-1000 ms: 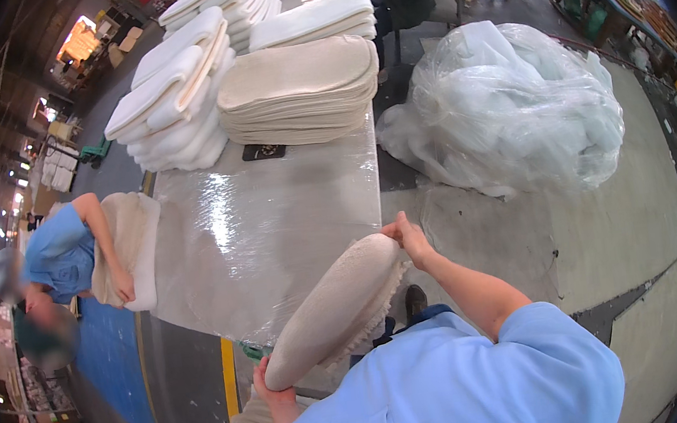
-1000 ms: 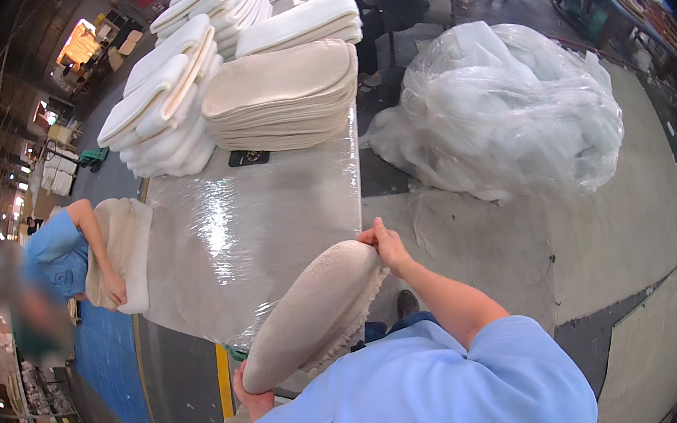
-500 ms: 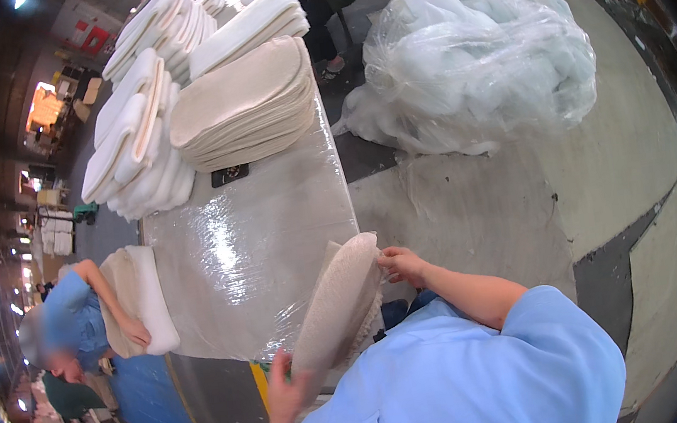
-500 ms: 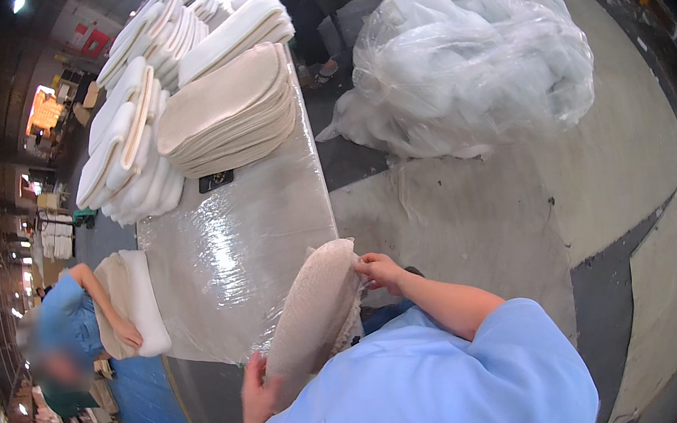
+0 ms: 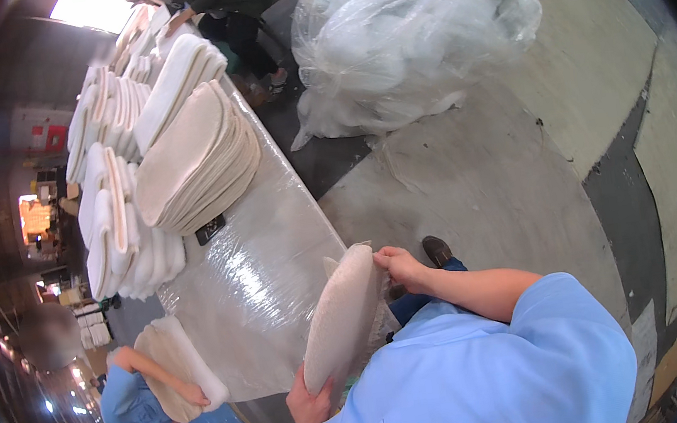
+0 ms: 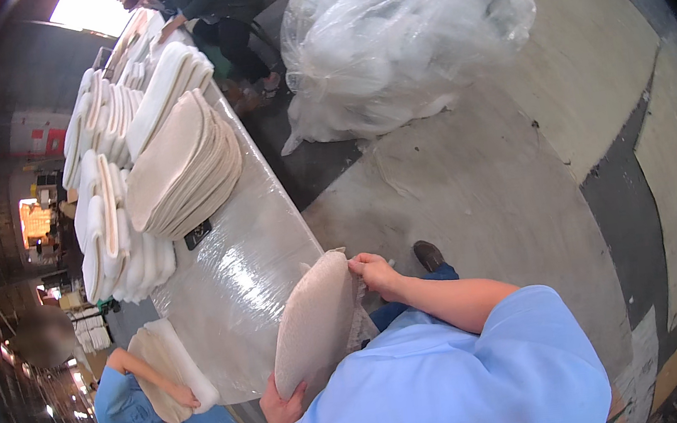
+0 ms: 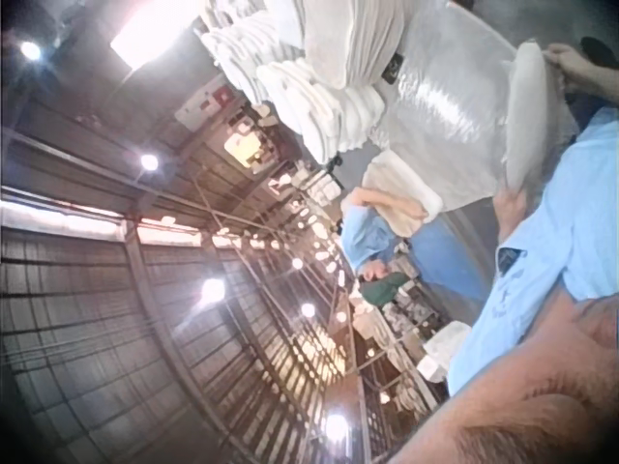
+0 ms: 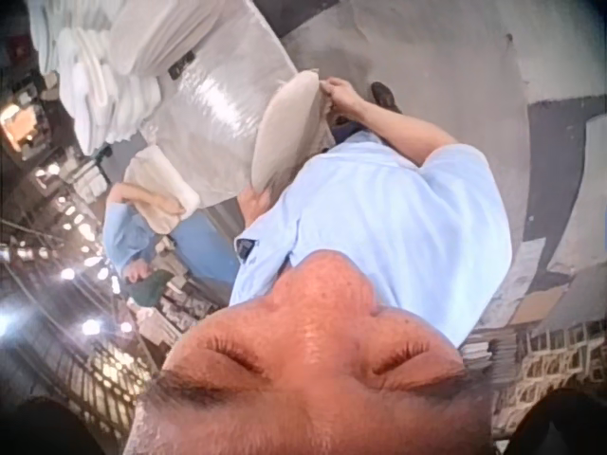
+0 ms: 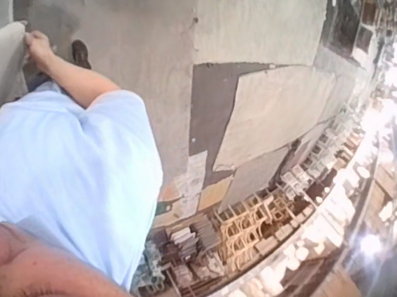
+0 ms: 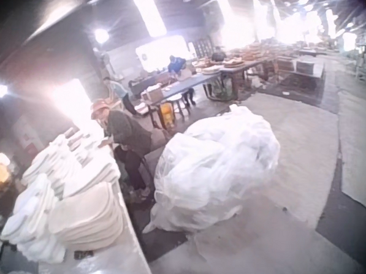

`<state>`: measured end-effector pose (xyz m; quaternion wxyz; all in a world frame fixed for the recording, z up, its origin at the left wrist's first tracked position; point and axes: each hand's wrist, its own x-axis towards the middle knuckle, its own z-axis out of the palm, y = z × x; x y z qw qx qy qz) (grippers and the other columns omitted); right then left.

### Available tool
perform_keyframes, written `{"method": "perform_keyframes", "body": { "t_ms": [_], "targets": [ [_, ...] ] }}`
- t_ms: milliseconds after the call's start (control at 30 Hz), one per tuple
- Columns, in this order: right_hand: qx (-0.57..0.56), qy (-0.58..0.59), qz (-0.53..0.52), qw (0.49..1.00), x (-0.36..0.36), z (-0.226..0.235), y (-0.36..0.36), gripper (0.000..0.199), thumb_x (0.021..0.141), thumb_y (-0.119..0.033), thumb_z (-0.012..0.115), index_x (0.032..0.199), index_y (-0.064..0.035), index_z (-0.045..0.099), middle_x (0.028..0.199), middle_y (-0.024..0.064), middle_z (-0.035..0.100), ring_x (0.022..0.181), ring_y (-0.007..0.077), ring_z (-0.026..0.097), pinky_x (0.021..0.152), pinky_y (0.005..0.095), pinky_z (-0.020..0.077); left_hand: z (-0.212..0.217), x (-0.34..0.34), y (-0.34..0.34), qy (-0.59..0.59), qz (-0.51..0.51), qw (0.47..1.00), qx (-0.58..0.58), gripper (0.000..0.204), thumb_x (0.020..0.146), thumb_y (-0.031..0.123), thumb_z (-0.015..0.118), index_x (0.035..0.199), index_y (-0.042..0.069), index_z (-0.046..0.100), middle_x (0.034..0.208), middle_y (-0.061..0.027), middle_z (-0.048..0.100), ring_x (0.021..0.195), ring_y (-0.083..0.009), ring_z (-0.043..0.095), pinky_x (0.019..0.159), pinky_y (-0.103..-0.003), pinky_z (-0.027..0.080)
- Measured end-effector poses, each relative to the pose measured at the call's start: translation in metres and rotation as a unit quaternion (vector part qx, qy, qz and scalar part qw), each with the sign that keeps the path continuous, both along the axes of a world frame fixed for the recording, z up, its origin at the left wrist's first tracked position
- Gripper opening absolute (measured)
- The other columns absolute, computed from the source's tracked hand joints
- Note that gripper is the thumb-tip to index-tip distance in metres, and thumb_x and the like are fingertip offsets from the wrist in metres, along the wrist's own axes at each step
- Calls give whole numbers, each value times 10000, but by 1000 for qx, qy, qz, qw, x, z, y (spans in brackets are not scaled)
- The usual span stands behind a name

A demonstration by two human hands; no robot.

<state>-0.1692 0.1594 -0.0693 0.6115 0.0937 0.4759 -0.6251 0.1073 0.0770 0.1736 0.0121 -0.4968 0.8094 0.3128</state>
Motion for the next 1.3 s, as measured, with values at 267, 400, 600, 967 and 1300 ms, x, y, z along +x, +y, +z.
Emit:
{"method": "perform_keyframes", "body": {
  "t_ms": [267,400,600,967,1300],
  "targets": [
    [3,-1,-118,993,18,1,35,158,1077,-281,618,1072,-135,678,959,-29,663,865,117,595,730,332,499,-18,22,-32,50,-93,993,48,622,821,180,871,1379,33,640,1188,-226,739,1107,-343,733,966,-405,553],
    [-54,13,-198,979,26,-6,50,215,1074,-256,632,1215,-111,704,1063,-16,706,941,110,636,811,319,524,-40,24,-44,21,-166,985,31,665,782,190,883,1378,35,634,1212,-227,721,1142,-391,704,991,-437,540],
    [-76,-25,-187,979,20,-24,49,219,1060,-236,663,1200,-79,722,1032,-15,716,935,99,639,824,286,515,-39,15,-56,-13,-260,966,-8,761,741,229,903,1418,51,603,1230,-227,704,1130,-407,697,973,-457,542],
    [16,-29,-164,986,13,-49,7,171,1031,-217,691,930,-79,694,876,-12,689,791,100,594,762,290,492,-78,54,-81,-30,-361,932,-20,764,861,338,818,1509,52,530,1379,-227,646,1289,-425,604,1124,-486,433],
    [61,-173,-238,954,29,-31,29,326,1044,-492,617,1200,-206,618,1042,11,668,965,158,597,883,415,466,-47,-110,-140,-67,-100,860,495,525,1038,195,669,1516,37,520,1463,-144,613,1387,-255,552,1182,-401,420]
  ]
}}
